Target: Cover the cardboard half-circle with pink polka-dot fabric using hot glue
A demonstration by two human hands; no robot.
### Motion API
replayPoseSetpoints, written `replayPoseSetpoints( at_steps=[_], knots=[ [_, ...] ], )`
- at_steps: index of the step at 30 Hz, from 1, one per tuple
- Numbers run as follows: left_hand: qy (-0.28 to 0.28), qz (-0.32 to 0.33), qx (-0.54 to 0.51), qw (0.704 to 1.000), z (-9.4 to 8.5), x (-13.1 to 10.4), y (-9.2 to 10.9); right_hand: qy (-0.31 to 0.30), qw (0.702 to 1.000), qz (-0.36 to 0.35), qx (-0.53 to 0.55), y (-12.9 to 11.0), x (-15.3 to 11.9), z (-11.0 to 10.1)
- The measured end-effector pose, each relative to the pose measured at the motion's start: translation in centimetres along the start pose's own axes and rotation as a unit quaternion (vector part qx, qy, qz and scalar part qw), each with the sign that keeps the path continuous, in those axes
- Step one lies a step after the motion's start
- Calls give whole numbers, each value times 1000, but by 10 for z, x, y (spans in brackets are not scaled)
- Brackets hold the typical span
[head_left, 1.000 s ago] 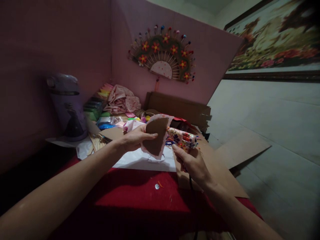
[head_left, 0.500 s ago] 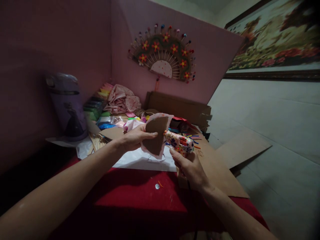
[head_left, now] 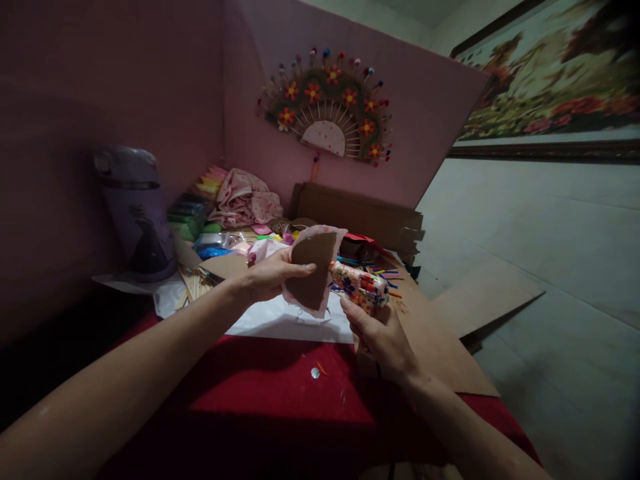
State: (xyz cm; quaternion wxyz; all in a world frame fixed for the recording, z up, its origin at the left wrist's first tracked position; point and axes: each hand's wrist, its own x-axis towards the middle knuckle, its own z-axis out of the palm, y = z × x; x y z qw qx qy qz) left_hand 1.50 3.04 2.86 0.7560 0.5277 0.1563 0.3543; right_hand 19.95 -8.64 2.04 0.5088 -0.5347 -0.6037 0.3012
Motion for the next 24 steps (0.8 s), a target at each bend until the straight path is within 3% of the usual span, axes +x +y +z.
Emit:
replayPoseSetpoints(
  at_steps=[5, 10, 17, 24],
  knots=[
    [-3, -4, -2, 1000, 1, -1, 1, -17, 997, 69, -41, 7, -6, 0],
    [-4, 2, 7, 1000, 0, 0, -1, -4, 1000, 18, -1, 4, -1, 0],
    [5, 2, 5, 1000, -1, 1, -1, 5, 1000, 7, 2, -3, 1, 0],
    [-13, -7, -7, 1000, 2, -1, 3, -5, 997, 72, -31, 10, -8, -1]
  ],
)
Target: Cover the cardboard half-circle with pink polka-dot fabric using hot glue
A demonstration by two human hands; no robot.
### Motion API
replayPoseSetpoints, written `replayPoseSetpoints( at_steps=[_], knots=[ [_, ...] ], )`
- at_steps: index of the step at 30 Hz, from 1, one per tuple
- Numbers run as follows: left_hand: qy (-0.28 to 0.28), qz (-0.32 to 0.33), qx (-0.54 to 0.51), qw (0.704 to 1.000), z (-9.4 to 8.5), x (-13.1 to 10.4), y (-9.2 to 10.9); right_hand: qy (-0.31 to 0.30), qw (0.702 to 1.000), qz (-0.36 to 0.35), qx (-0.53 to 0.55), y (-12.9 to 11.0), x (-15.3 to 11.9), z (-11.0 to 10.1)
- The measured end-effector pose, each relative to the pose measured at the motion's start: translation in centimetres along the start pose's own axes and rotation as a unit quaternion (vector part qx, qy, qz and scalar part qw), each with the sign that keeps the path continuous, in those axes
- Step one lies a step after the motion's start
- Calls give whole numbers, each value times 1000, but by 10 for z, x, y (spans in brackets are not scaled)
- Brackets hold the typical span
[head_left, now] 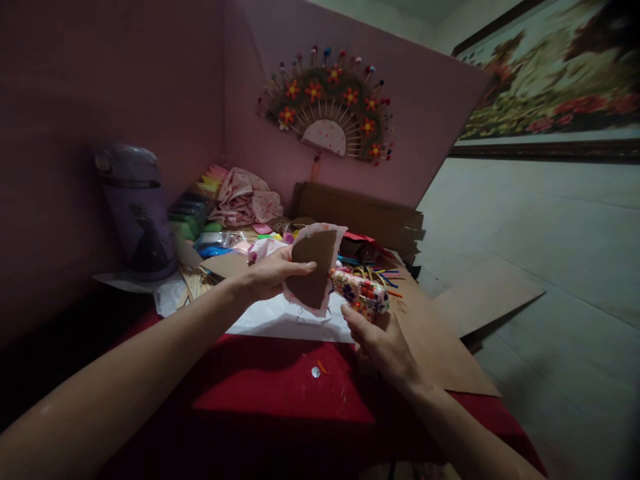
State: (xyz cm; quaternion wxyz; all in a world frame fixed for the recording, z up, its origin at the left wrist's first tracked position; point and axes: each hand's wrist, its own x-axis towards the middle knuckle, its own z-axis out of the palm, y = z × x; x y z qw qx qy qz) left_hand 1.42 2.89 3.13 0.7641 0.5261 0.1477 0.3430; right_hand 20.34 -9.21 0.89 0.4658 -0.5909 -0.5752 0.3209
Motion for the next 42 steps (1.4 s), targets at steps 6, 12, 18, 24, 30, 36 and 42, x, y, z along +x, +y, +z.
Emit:
replayPoseSetpoints(
  at_steps=[6, 12, 18, 24, 30, 36, 42],
  knots=[
    [2, -2, 3, 1000, 1, 1, -1, 24, 998, -58, 4, -10, 1, 1],
    [9, 5, 6, 1000, -1, 1, -3, 29, 996, -88, 1, -13, 4, 3],
    [8, 3, 7, 1000, -1, 0, -1, -2, 999, -30, -25, -4, -3, 4],
    [12, 6, 8, 1000, 0, 1, -3, 28, 996, -79, 24, -12, 2, 1],
    [17, 10, 6, 1000, -2, 2, -5, 1, 994, -102, 34, -14, 6, 0],
    [3, -3, -4, 1000, -2, 1, -3, 11, 999, -28, -12, -4, 0, 2],
    [-14, 5, -17, 1000, -1, 0, -2, -7, 1000, 7, 1, 2, -3, 1]
  ],
)
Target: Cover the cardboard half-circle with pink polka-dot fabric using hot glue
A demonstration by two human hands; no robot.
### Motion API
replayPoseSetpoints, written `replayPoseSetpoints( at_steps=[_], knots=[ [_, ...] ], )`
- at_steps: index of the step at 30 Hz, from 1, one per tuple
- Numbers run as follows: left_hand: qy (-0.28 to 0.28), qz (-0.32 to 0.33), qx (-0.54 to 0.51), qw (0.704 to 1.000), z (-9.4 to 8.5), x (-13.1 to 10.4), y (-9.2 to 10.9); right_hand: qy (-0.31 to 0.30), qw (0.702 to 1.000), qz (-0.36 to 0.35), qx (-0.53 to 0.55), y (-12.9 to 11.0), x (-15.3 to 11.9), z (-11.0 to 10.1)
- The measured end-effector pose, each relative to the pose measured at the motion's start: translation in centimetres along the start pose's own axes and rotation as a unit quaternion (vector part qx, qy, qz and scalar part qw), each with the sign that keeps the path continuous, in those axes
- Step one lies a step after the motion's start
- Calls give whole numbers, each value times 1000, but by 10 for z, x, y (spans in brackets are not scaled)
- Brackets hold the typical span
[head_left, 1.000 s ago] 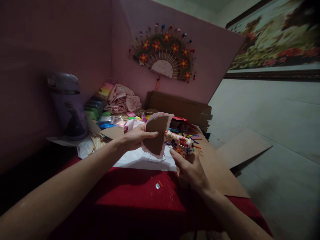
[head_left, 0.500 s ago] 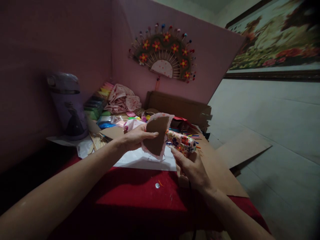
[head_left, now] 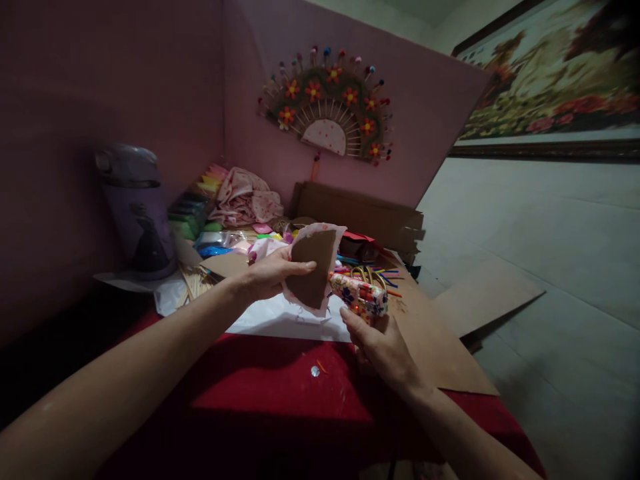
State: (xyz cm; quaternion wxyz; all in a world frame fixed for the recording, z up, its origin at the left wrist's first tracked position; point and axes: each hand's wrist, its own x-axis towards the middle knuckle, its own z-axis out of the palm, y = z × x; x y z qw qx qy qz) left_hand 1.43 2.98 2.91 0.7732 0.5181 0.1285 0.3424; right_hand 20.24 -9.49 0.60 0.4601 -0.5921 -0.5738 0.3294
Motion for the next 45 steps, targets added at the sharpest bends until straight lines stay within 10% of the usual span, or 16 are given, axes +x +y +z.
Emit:
replayPoseSetpoints(
  at_steps=[10, 24, 45],
  knots=[
    [22, 0, 19, 1000, -2, 2, -2, 4, 992, -109, 61, -16, 10, 0],
    [-13, 1, 19, 1000, -3, 0, 0, -5, 1000, 12, 2, 1, -2, 4],
    [36, 13, 10, 999, -1, 1, 0, 8, 1000, -11, 4, -2, -6, 6]
  ],
)
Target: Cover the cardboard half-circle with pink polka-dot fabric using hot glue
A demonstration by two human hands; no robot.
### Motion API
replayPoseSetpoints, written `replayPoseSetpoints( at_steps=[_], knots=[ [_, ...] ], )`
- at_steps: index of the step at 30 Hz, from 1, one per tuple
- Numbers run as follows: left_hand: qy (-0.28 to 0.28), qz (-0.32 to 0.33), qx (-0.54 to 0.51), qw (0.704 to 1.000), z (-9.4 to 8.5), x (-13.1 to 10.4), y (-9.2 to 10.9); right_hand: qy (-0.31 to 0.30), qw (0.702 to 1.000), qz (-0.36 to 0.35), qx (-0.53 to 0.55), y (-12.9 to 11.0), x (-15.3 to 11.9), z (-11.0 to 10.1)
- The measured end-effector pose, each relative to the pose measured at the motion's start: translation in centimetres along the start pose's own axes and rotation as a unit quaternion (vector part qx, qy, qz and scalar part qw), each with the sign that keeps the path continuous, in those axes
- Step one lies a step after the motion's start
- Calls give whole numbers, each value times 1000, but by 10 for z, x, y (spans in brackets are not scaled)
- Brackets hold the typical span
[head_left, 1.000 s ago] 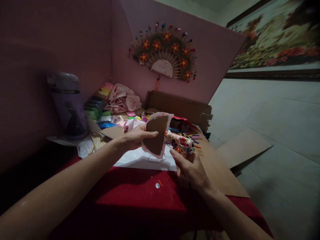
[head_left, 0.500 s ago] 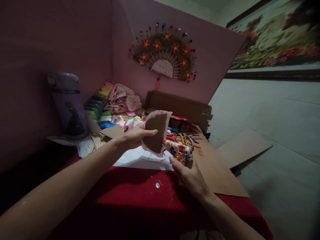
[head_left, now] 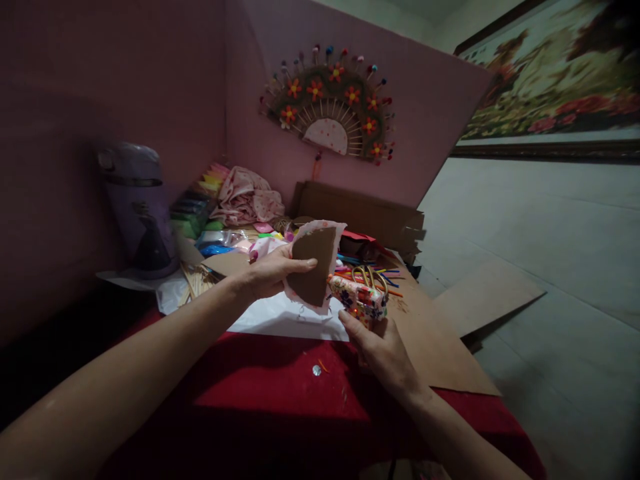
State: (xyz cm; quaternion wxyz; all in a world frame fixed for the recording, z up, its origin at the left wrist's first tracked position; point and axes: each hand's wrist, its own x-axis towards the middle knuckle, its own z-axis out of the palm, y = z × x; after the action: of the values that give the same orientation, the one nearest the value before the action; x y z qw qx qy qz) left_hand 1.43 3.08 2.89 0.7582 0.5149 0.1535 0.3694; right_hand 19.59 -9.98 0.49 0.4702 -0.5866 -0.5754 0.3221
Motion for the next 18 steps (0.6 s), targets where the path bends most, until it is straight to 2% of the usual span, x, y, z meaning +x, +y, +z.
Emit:
replayPoseSetpoints(
  at_steps=[11, 18],
  knots=[
    [-4, -3, -1, 1000, 1, 1, -1, 4, 1000, -4, 18, -1, 2, 0],
    [0, -5, -2, 1000, 3, 0, 0, 14, 998, -52, 33, -6, 6, -1]
  ],
)
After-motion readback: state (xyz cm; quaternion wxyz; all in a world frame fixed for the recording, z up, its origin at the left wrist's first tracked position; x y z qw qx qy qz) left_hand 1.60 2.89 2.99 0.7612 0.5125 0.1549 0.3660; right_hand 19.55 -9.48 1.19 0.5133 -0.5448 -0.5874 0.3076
